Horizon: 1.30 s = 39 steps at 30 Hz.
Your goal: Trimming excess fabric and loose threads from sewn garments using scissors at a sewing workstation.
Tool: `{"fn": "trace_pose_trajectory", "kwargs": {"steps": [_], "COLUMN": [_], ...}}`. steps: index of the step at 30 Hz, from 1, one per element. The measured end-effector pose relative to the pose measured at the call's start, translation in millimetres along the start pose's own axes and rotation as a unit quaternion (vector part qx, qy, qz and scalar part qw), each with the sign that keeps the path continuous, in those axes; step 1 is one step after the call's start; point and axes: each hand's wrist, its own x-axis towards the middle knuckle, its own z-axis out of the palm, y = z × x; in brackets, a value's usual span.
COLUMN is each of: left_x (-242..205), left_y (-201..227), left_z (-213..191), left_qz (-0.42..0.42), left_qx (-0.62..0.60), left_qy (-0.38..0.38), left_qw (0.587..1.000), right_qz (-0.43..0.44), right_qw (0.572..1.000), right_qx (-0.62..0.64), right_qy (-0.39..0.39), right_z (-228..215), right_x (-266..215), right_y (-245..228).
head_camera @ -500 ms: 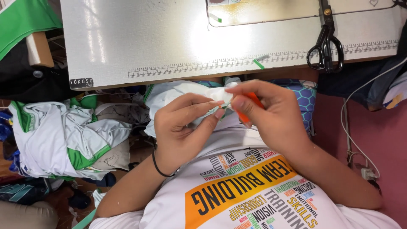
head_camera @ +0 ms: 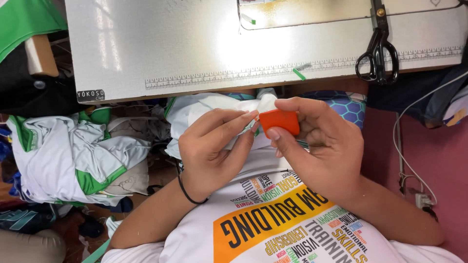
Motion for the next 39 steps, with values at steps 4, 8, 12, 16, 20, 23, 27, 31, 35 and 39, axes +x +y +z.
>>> {"fn": "trace_pose_trajectory", "kwargs": {"steps": [4, 8, 12, 16, 20, 23, 27, 31, 35, 39], "left_x": [1, -1, 1, -5, -6, -4, -1, 2, -4, -1], "left_y": [4, 9, 10, 1, -6, -2, 2, 1, -5, -7], "left_z": [0, -1, 0, 4, 5, 7, 7, 8, 10, 9], "left_qz": [-0.007, -0.025, -0.013, 0.031, 0.075, 0.053, 0.037, 0.046, 0.07, 0.108], "left_qx": [-0.005, -0.006, -0.01, 0.032, 0.054, 0.046, 0.041, 0.03, 0.038, 0.052], "left_qy": [-0.007, -0.015, -0.014, -0.007, -0.002, 0.009, 0.015, 0.013, 0.011, 0.006], "left_qw": [1.0, 1.0, 1.0, 0.999, 0.996, 0.998, 0.998, 0.998, 0.997, 0.993], "right_qz": [-0.04, -0.061, -0.074, -0.107, -0.101, -0.081, -0.094, -0.133, -0.132, -0.137], "right_qw": [0.998, 0.996, 0.995, 0.99, 0.991, 0.994, 0.993, 0.987, 0.984, 0.984], "right_qx": [-0.057, -0.064, -0.054, -0.087, -0.079, -0.044, -0.022, -0.069, -0.094, -0.089], "right_qy": [0.008, 0.024, 0.029, 0.022, 0.03, 0.055, 0.071, 0.065, 0.067, 0.069], "right_z": [-1, 1, 1, 2, 6, 10, 10, 10, 9, 12], "right_x": [0, -4, -5, -3, -3, -5, -8, -6, -9, -6], "right_y": [0, 1, 4, 6, 7, 6, 6, 10, 13, 12]}}
